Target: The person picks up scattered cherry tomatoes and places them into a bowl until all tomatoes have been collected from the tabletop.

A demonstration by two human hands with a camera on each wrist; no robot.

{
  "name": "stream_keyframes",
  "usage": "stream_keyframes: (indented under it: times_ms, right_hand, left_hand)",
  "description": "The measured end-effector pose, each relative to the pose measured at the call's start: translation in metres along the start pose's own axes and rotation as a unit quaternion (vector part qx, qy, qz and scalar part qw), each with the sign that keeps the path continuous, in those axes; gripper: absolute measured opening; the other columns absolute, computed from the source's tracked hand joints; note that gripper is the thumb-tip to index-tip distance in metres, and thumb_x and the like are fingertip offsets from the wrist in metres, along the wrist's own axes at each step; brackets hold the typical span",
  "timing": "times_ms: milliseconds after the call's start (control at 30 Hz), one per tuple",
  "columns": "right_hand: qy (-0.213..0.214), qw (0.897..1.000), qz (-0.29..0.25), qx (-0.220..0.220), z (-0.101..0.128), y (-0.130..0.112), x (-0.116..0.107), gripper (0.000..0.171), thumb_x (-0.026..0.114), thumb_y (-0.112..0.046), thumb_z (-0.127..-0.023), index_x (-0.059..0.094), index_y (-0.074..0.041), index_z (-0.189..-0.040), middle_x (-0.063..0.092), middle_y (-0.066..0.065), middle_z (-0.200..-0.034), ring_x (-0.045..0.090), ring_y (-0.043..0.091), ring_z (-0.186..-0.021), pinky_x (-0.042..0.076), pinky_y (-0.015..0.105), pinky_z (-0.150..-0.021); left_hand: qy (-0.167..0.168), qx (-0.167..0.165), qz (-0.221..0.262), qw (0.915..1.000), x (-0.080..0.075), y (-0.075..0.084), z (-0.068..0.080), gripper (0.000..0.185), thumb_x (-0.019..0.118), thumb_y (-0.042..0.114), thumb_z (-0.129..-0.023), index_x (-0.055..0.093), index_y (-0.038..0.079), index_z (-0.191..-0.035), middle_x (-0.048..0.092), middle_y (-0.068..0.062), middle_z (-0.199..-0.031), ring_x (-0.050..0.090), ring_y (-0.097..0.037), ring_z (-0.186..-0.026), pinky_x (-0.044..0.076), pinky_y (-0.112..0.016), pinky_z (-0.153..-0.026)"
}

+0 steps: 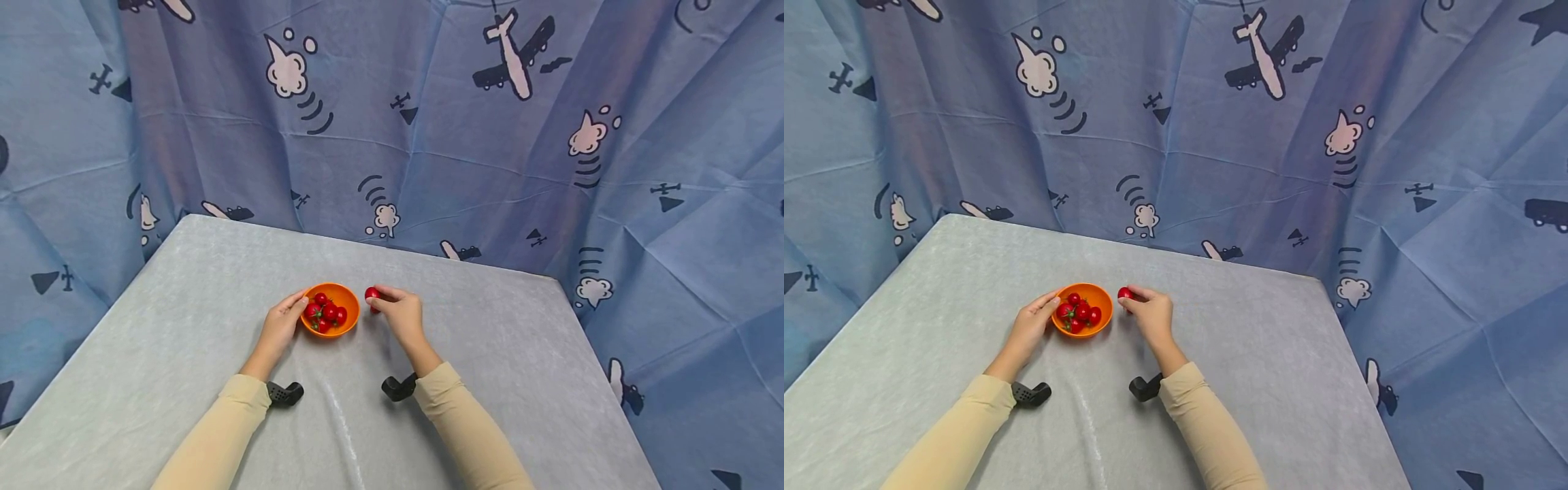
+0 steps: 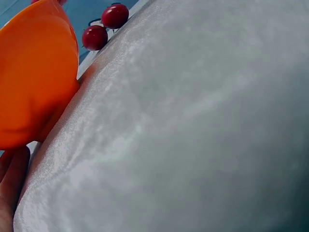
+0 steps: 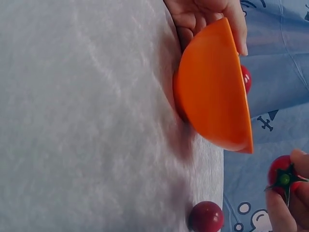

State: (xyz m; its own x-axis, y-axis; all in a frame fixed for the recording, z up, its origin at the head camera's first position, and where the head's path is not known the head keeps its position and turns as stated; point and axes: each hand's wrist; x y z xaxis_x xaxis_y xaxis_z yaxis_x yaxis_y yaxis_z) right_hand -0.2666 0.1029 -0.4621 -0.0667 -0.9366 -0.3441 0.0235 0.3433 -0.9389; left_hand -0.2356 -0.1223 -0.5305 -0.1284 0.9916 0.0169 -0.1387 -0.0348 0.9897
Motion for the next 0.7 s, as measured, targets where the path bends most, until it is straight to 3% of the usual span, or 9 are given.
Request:
stream_keyframes:
  times_ms: [200,367,567,700]
  right_hand:
    - [-0.014,1.000,-0.024,0.005,0.001,-0.003,0.004,0.034,0.083,-0.012,-0.080,0.076,-0.002,-0.112,0.075,0.019,-0.107,0.073,0.018,-0.077,0.062,0.038,-0.082]
    - [-0.023,0.999,-0.035,-0.001,0.002,-0.004,0.008,0.033,0.082,-0.010,-0.081,0.075,-0.001,-0.112,0.074,0.022,-0.107,0.073,0.022,-0.076,0.062,0.044,-0.081]
    - [-0.025,0.999,-0.017,-0.011,0.003,-0.005,0.012,0.033,0.082,-0.010,-0.080,0.076,-0.002,-0.111,0.074,0.020,-0.109,0.070,0.014,-0.078,0.063,0.033,-0.075]
    - [-0.027,1.000,-0.012,-0.007,0.003,-0.006,0.013,0.033,0.083,-0.011,-0.079,0.077,-0.004,-0.110,0.075,0.018,-0.110,0.069,0.013,-0.081,0.062,0.026,-0.072]
  left_hand:
    - [0.001,0.000,0.005,1.0000,0.000,0.000,0.000,0.046,0.052,0.031,-0.104,0.053,0.006,-0.143,0.050,-0.012,-0.151,0.037,-0.022,-0.147,0.032,-0.040,-0.122]
    - [0.000,0.000,0.004,1.0000,0.000,0.000,0.000,0.046,0.051,0.030,-0.104,0.053,0.006,-0.143,0.049,-0.012,-0.152,0.036,-0.022,-0.147,0.032,-0.040,-0.122]
    - [0.000,-0.003,-0.004,1.0000,0.000,0.000,0.001,0.047,0.051,0.032,-0.104,0.053,0.008,-0.144,0.049,-0.010,-0.152,0.036,-0.021,-0.148,0.033,-0.039,-0.122]
    - [-0.003,-0.006,0.003,1.0000,0.001,0.008,0.005,0.046,0.051,0.028,-0.104,0.052,0.004,-0.144,0.048,-0.014,-0.152,0.035,-0.023,-0.148,0.031,-0.040,-0.123]
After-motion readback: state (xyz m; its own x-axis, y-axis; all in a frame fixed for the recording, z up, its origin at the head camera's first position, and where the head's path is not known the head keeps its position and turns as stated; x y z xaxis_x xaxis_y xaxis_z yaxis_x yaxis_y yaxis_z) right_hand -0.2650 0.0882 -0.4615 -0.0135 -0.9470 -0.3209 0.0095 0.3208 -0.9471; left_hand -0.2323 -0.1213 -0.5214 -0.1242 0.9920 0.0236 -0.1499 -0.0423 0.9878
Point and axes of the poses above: each hand's wrist, its own z-axis away from the middle knuckle, its own x-axis out of the palm, y = z × x
